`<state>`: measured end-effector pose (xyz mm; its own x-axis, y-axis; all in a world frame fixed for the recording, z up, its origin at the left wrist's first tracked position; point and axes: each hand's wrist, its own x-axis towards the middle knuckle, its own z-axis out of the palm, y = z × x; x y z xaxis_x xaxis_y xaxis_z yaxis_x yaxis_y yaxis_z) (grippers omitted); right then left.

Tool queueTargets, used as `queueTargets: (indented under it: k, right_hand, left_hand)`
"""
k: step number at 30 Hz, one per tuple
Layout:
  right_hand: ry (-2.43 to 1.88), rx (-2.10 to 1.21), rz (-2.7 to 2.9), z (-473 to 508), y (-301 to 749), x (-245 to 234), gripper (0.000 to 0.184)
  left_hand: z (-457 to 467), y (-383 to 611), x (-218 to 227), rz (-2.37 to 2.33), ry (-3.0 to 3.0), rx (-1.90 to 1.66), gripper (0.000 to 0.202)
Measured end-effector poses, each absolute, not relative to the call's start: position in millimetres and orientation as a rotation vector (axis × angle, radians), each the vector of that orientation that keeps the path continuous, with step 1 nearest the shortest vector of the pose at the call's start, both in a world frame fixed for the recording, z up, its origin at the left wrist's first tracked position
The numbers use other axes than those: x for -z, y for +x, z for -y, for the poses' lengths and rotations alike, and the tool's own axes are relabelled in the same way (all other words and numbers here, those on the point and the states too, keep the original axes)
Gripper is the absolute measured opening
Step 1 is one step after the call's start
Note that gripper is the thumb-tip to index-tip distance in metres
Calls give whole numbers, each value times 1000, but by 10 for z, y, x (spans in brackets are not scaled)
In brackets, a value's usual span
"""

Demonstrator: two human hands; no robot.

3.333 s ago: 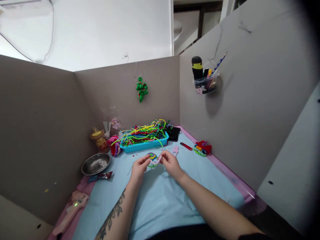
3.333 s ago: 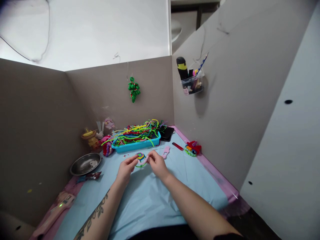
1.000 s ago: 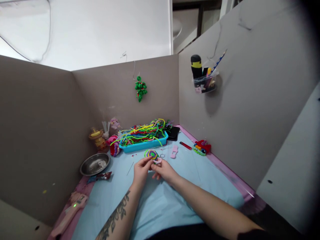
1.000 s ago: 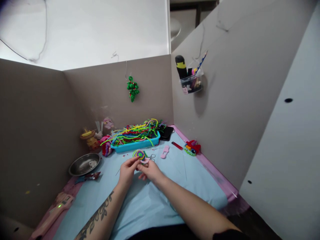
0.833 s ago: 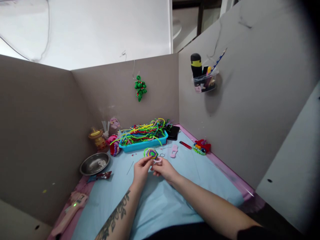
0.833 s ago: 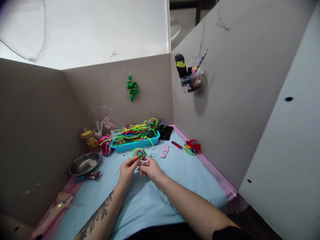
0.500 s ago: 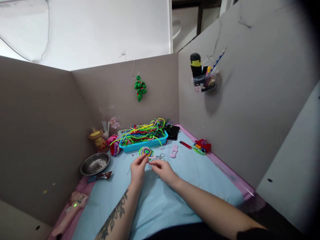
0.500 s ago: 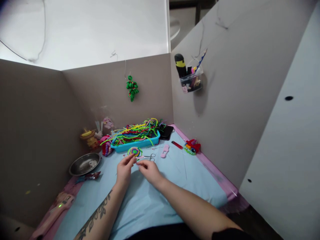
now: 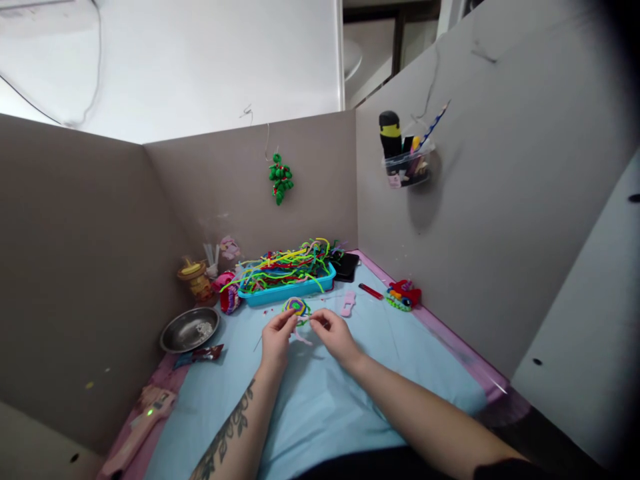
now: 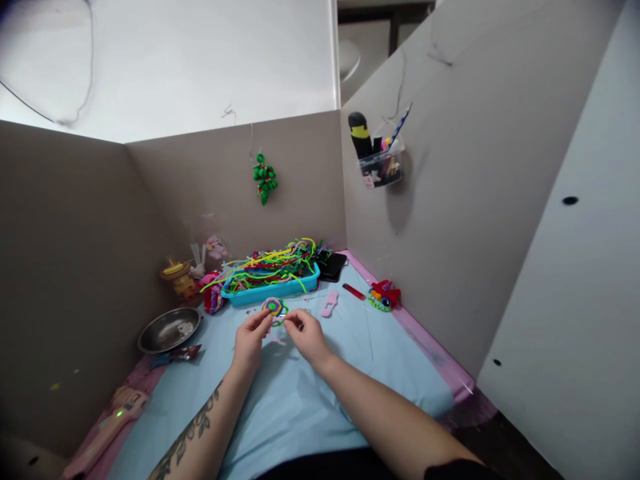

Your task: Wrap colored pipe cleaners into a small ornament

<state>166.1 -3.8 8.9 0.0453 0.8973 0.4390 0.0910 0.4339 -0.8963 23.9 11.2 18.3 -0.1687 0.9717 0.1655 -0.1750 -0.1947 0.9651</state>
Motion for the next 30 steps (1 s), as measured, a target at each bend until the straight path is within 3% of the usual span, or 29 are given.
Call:
queueTargets:
  k: [22,30]
  right_hand:
    - [-1036,-686,1293,-55,1659,2,11]
    - [-1009,-845,1175,-31,1610,4,15]
  left_hand:
    - [-99,321,-84,-1011,1116,-1409,38]
    - [-87,338,-69,-1001,1099,-1423,40]
